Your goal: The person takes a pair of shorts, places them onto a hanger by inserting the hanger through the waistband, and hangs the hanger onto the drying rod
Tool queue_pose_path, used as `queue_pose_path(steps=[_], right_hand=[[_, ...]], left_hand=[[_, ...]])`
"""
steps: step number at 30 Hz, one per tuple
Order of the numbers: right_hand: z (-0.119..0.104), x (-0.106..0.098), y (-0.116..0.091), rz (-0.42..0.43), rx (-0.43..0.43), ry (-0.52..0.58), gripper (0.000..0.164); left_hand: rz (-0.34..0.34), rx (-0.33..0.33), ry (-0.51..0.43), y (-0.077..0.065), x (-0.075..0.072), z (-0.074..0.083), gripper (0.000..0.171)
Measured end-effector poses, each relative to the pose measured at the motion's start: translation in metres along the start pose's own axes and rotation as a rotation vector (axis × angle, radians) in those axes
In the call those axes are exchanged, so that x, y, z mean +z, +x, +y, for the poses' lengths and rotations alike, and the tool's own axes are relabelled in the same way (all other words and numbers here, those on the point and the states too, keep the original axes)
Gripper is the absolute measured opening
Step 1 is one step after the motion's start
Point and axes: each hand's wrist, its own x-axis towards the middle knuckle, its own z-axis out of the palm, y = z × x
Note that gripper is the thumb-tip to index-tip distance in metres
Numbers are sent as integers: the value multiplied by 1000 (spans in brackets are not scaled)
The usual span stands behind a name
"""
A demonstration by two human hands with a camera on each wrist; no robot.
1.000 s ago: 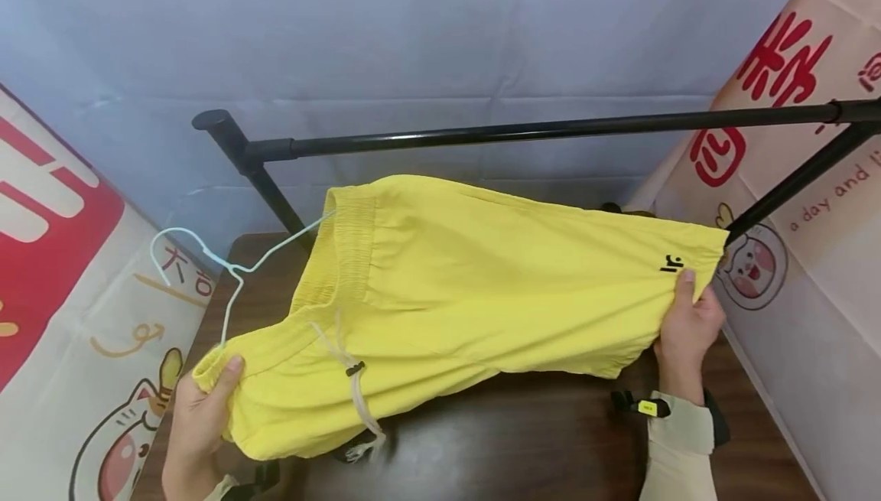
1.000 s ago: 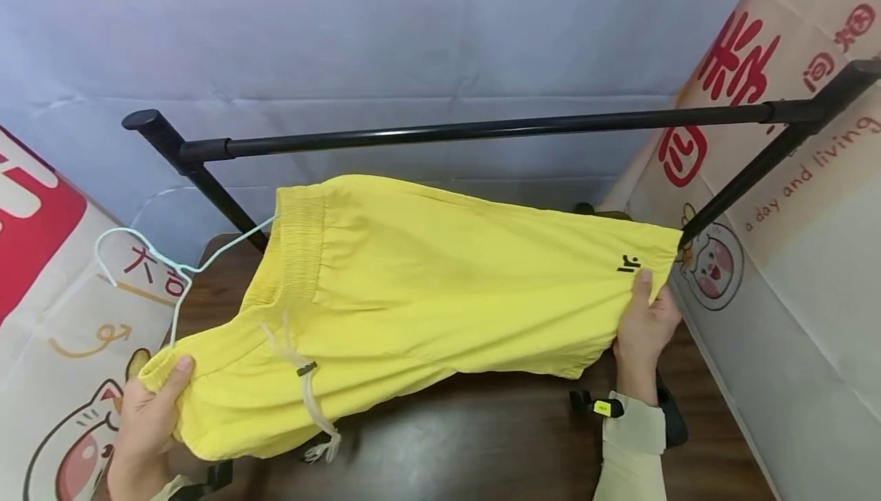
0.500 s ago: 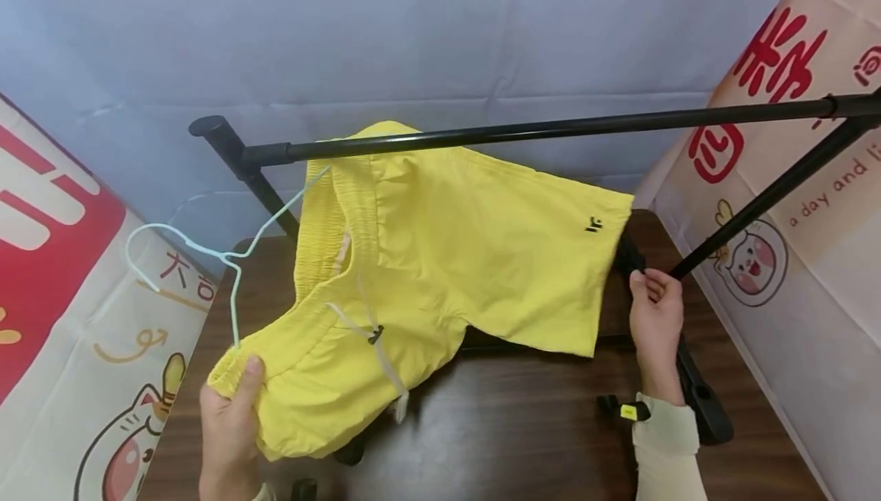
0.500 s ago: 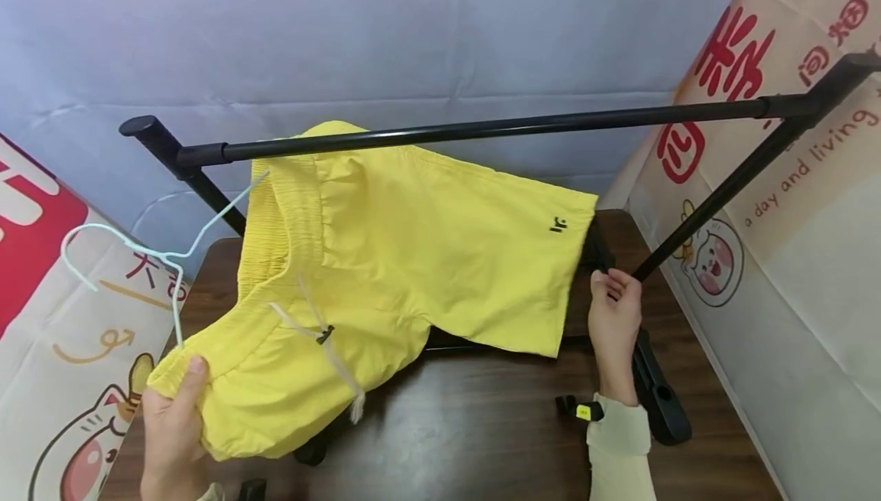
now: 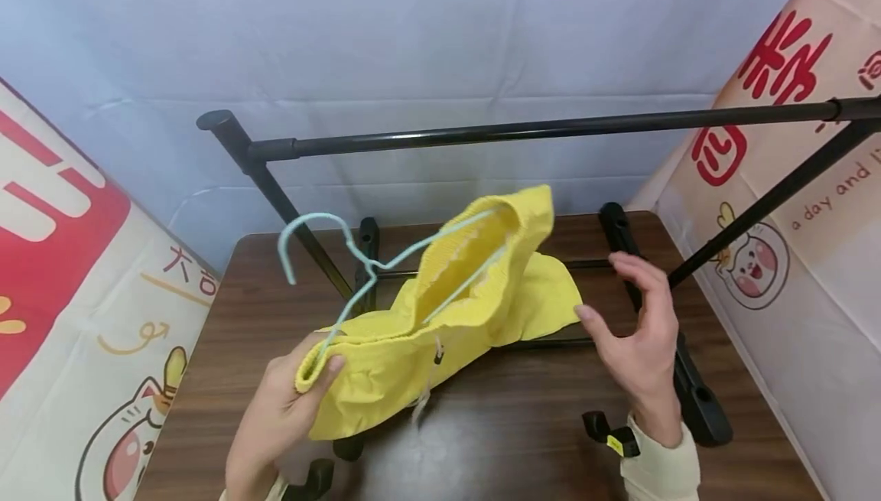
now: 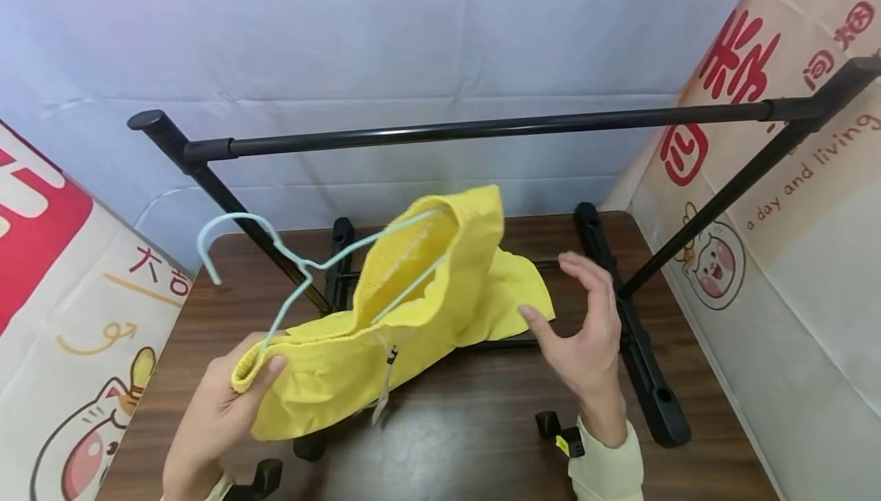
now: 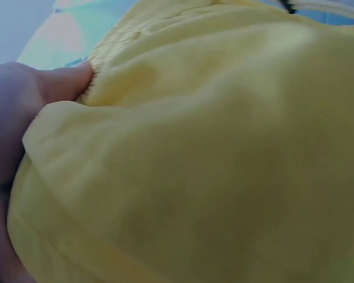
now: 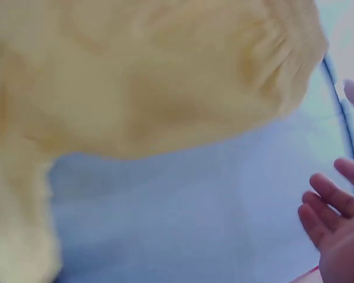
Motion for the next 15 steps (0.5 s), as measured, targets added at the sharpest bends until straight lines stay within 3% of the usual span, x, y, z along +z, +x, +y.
queue_pose_path(steps=[3, 5, 9, 11, 13, 15], right_hand=[[-16, -10, 34, -124, -154, -94, 93], [-19, -20, 53, -304, -186, -148, 97], [-16, -29, 71, -846, -115, -196, 65], [-14, -27, 69, -1063, -52, -184, 46], [-13, -23, 66, -1200, 6, -156, 32], [-11, -19, 64, -1274, 64, -83, 25]], left_hand=[[-99, 58, 33, 8, 3, 5, 41], [-167, 102, 28, 13, 7, 6, 40], [-257, 178, 36, 20, 12, 9, 37], [-293, 197, 57, 23, 13, 9, 33], [-317, 212, 86, 25, 13, 10, 31], [-326, 227, 108, 28, 13, 10, 30]])
